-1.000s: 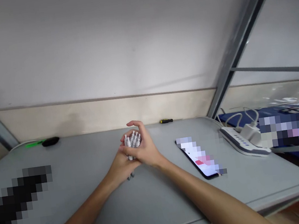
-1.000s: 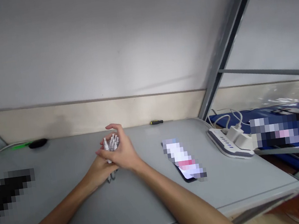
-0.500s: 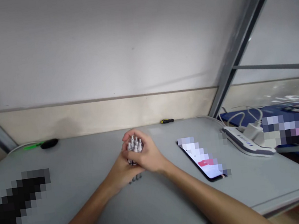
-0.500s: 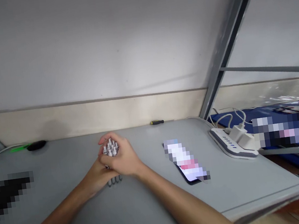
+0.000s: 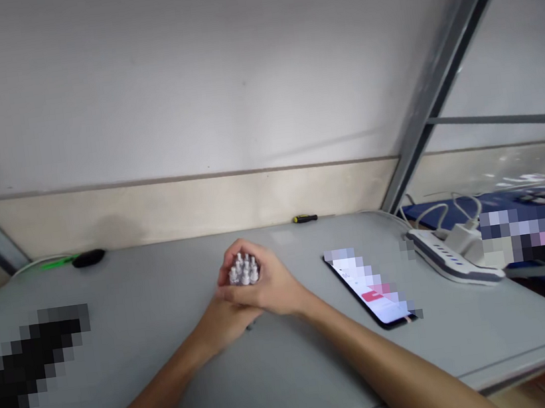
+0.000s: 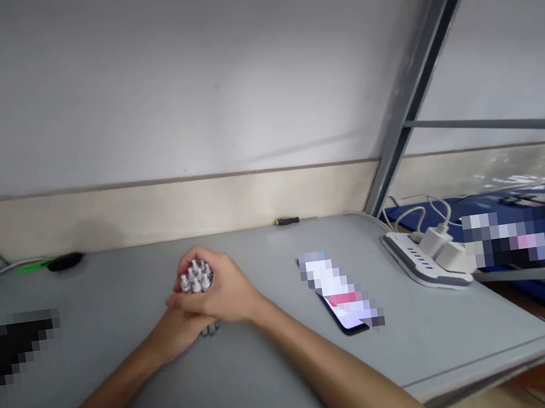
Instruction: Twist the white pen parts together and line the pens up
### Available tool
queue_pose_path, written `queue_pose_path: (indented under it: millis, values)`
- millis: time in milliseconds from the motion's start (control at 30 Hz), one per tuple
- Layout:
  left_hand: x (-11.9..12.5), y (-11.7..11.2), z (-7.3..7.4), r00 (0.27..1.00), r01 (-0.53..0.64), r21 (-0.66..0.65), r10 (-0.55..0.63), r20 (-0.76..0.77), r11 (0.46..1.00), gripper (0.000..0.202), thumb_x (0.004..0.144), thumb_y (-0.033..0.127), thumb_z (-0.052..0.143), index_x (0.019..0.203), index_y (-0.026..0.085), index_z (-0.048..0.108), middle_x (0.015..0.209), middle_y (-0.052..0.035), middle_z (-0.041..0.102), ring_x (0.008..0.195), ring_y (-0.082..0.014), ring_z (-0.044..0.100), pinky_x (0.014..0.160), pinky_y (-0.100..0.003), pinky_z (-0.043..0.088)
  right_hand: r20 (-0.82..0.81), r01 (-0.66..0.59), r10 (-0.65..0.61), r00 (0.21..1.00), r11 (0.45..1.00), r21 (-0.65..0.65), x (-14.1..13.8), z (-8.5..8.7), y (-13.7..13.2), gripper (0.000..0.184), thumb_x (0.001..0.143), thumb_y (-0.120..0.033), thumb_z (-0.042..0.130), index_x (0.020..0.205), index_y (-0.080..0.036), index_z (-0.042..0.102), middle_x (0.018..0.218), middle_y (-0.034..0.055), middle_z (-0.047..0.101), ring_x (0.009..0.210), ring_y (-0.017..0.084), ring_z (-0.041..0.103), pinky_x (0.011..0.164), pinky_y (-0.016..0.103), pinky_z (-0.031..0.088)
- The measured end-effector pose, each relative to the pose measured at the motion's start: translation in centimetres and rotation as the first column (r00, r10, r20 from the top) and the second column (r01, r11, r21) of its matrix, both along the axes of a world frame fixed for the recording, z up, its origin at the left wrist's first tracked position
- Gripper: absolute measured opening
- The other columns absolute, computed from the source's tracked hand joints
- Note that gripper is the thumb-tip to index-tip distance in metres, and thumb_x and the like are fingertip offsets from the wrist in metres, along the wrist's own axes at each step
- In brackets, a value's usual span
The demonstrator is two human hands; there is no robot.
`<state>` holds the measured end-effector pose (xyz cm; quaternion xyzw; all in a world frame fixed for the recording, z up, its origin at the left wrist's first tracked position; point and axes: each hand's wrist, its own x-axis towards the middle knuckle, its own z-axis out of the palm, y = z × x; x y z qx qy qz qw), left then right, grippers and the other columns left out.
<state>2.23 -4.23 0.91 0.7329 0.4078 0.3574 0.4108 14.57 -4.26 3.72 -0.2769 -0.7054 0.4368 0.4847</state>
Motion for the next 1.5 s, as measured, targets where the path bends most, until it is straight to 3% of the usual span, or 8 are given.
queue_pose_path:
  millis: [167, 333, 500, 767, 967, 1133, 1267, 1500]
  values:
    - [0.3, 0.3, -0.1, 0.996, -0.074, 0.037, 0.071, 0.061, 0.997, 0.012, 0.063, 0.020, 0.056, 0.075, 0.018, 0.055, 0.067, 0.0012, 0.058, 0.061, -0.0122, 0.053, 0.051, -0.021, 0.044, 0.070, 0.114, -0.121, 0.990, 0.989, 0.095, 0.1, -0.1, 0.3, 0.042, 0.067, -0.037, 0.076, 0.096, -0.023, 0.048, 0.088, 0.0001, 0.061, 0.077, 0.015, 0.059, 0.067, 0.029, 0.049]
    - [-0.1, 0.8, 0.0, 0.998, -0.059, -0.004, 0.059, -0.019, 0.998, 0.006, 0.068, 0.019, 0.048, 0.062, 0.019, 0.046, 0.047, 0.0061, 0.044, 0.042, -0.0074, 0.039, 0.039, -0.019, 0.029, 0.107, 0.297, -0.336, 0.936, 0.915, 0.273, 0.3, 0.0, 0.4, 0.061, 0.065, -0.044, 0.075, 0.115, -0.023, 0.046, 0.105, 0.0043, 0.058, 0.085, 0.017, 0.057, 0.072, 0.030, 0.047]
    - [-0.4, 0.8, 0.0, 0.991, -0.063, 0.025, 0.065, -0.113, 0.998, 0.011, 0.068, 0.018, 0.049, 0.057, 0.019, 0.045, 0.043, 0.0054, 0.047, 0.041, -0.0082, 0.044, 0.041, -0.020, 0.031, 0.227, 0.375, -0.477, 0.849, 0.847, 0.378, 0.6, -0.1, 0.6, 0.038, 0.072, -0.049, 0.067, 0.094, -0.019, 0.055, 0.079, 0.0002, 0.059, 0.071, 0.015, 0.053, 0.064, 0.026, 0.040]
    - [-0.4, 0.2, 0.5, 0.995, 0.029, -0.162, -0.043, -0.087, 0.986, 0.002, 0.070, 0.019, 0.054, 0.071, 0.017, 0.054, 0.047, 0.0038, 0.055, 0.046, -0.0118, 0.055, 0.047, -0.022, 0.042, 0.240, 0.404, -0.453, 0.858, 0.886, 0.229, 0.5, -1.5, 1.8, 0.011, 0.075, -0.029, 0.056, 0.077, -0.019, 0.051, 0.061, -0.0046, 0.051, 0.055, 0.011, 0.045, 0.054, 0.023, 0.035]
    - [-0.7, 0.4, 0.5, 0.998, 0.049, -0.295, -0.060, -0.029, 0.954, 0.028, 0.071, 0.037, 0.066, 0.088, 0.017, 0.057, 0.062, 0.0022, 0.061, 0.056, -0.0143, 0.060, 0.051, -0.024, 0.044, 0.224, 0.351, -0.365, 0.904, 0.931, 0.101, 0.9, -2.4, 3.1, 0.009, 0.074, -0.027, 0.054, 0.078, -0.019, 0.054, 0.067, -0.0030, 0.055, 0.063, 0.013, 0.049, 0.060, 0.023, 0.038]
    - [-1.2, 0.8, 0.5, 0.991, 0.044, -0.195, -0.068, -0.119, 0.980, 0.038, 0.073, 0.050, 0.063, 0.089, 0.016, 0.061, 0.077, -0.0006, 0.064, 0.070, -0.0160, 0.060, 0.060, -0.025, 0.045, 0.259, 0.253, -0.244, 0.935, 0.967, -0.004, 1.9, -2.8, 4.2, 0.008, 0.072, -0.024, 0.052, 0.073, -0.017, 0.057, 0.067, -0.0032, 0.054, 0.065, 0.012, 0.050, 0.062, 0.023, 0.039]
    - [-1.5, 1.1, 0.3, 0.961, 0.034, 0.047, -0.020, -0.275, 0.998, 0.040, 0.075, 0.055, 0.059, 0.087, 0.017, 0.063, 0.078, -0.0018, 0.063, 0.076, -0.0194, 0.058, 0.067, -0.029, 0.045, 0.353, 0.264, -0.235, 0.905, 0.964, -0.036, 2.1, -3.6, 4.9, 0.011, 0.073, -0.024, 0.051, 0.070, -0.016, 0.058, 0.067, -0.0021, 0.058, 0.066, 0.012, 0.051, 0.061, 0.023, 0.039]
    - [-1.8, 1.9, -0.8, 0.893, 0.017, 0.244, 0.095, -0.439, 0.970, 0.037, 0.076, 0.052, 0.058, 0.094, 0.020, 0.063, 0.092, -0.0065, 0.065, 0.095, -0.0263, 0.057, 0.085, -0.037, 0.044, 0.495, 0.339, -0.371, 0.786, 0.928, 0.158, 1.5, -4.7, 5.1, 0.017, 0.081, -0.029, 0.053, 0.075, -0.016, 0.061, 0.069, 0.0002, 0.061, 0.067, 0.013, 0.051, 0.064, 0.024, 0.037]
